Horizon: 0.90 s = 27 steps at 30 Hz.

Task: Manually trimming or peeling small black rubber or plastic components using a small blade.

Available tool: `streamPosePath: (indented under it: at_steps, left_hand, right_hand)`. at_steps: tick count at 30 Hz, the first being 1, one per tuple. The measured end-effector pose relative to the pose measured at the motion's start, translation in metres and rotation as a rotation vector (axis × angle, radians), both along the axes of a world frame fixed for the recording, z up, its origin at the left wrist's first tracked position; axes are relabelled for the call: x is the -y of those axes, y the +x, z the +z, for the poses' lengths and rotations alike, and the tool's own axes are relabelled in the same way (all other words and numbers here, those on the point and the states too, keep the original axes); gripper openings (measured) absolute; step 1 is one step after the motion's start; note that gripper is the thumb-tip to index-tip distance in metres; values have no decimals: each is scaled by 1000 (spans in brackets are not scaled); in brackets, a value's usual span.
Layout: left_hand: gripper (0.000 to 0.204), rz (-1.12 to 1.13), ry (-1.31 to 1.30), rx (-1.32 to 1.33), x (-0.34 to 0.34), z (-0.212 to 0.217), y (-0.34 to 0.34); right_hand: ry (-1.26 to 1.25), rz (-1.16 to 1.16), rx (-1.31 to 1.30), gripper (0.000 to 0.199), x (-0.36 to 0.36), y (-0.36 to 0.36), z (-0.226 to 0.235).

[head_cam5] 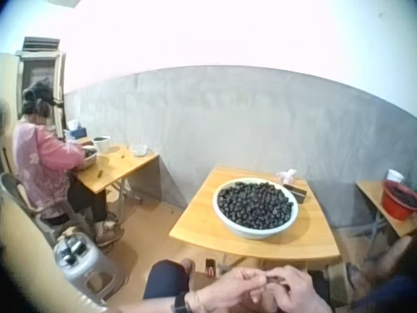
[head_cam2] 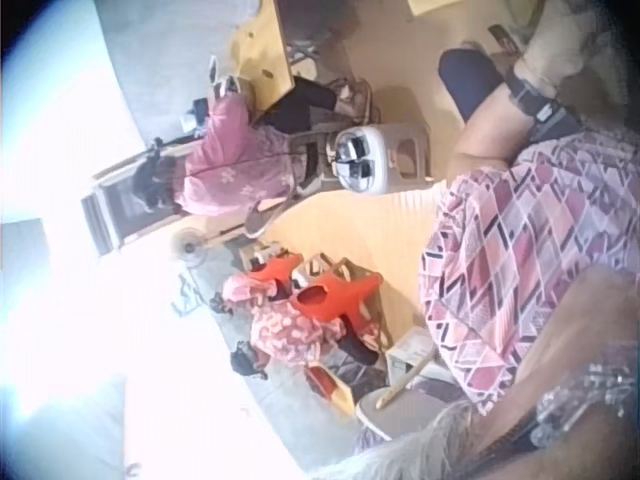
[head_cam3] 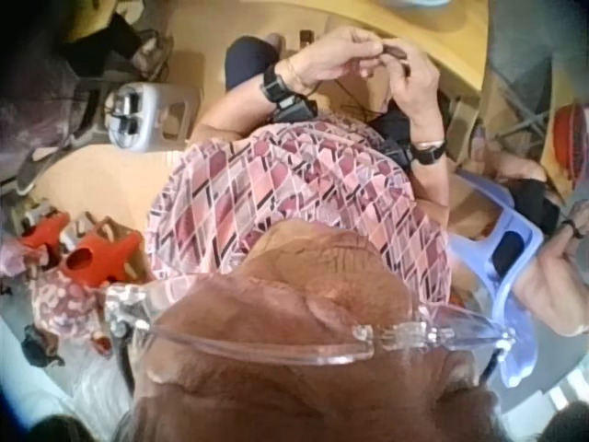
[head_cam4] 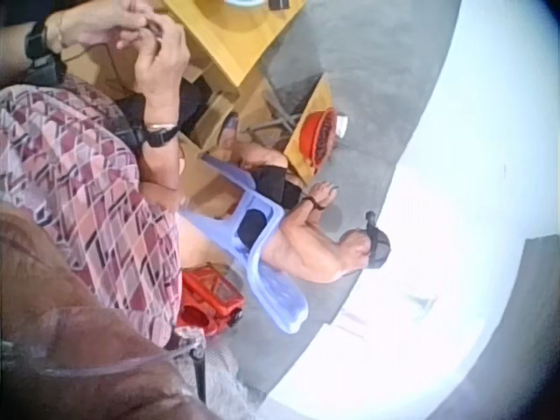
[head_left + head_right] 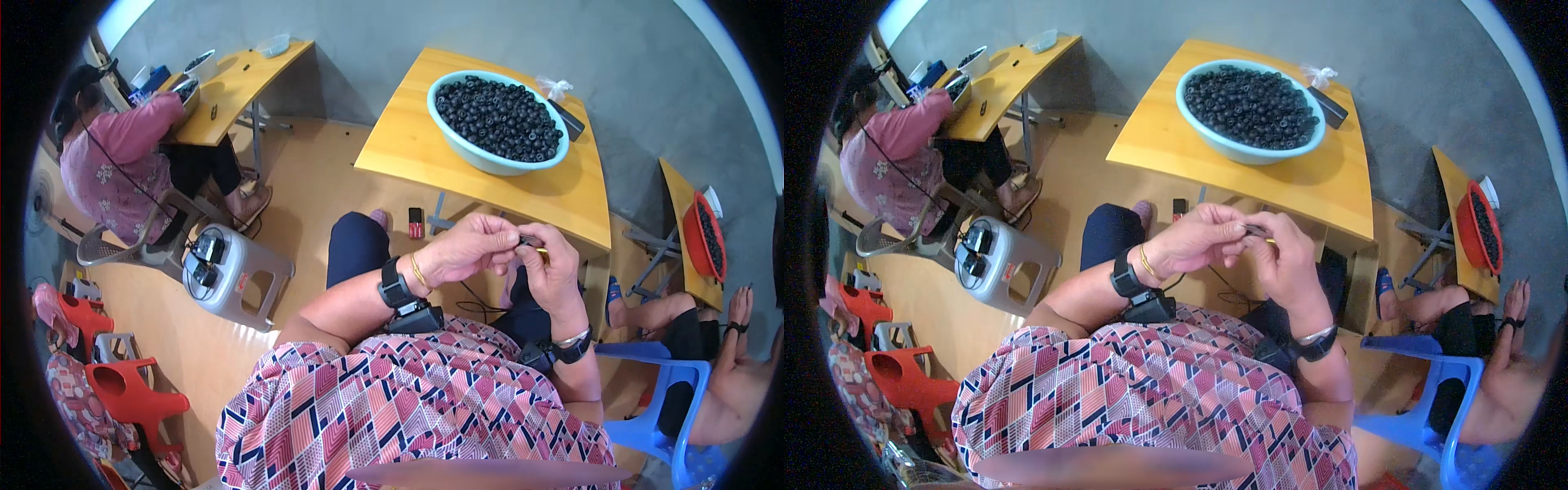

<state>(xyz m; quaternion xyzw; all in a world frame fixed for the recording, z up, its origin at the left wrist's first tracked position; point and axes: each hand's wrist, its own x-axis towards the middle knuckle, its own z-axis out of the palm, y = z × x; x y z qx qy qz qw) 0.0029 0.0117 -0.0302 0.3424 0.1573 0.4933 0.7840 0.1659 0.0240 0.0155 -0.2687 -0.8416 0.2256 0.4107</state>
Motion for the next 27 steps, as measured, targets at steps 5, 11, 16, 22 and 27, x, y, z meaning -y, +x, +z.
streamPosePath:
  at_steps: [5, 11, 16, 22, 27]
  left_hand:
    - [22, 216, 20, -287, -12, -6, -9]
    - [16, 640, 267, -764, -50, -7, -47]
    - [13, 930, 521, -1277, -86, 8, -69]
    - [14, 1019, 752, -1646, -142, 10, -79]
    - [25, 696, 649, -2182, -158, 32, -71]
  right_hand:
    - [123, -537, -130, 18, -24, 64, -9]
    - [-154, -964, 85, 22, -61, 210, -114]
    - [-234, -1049, 162, 25, -57, 235, -171]
    - [-191, -839, -72, 24, -55, 168, -121]
    - [-379, -658, -214, 20, -43, 140, -113]
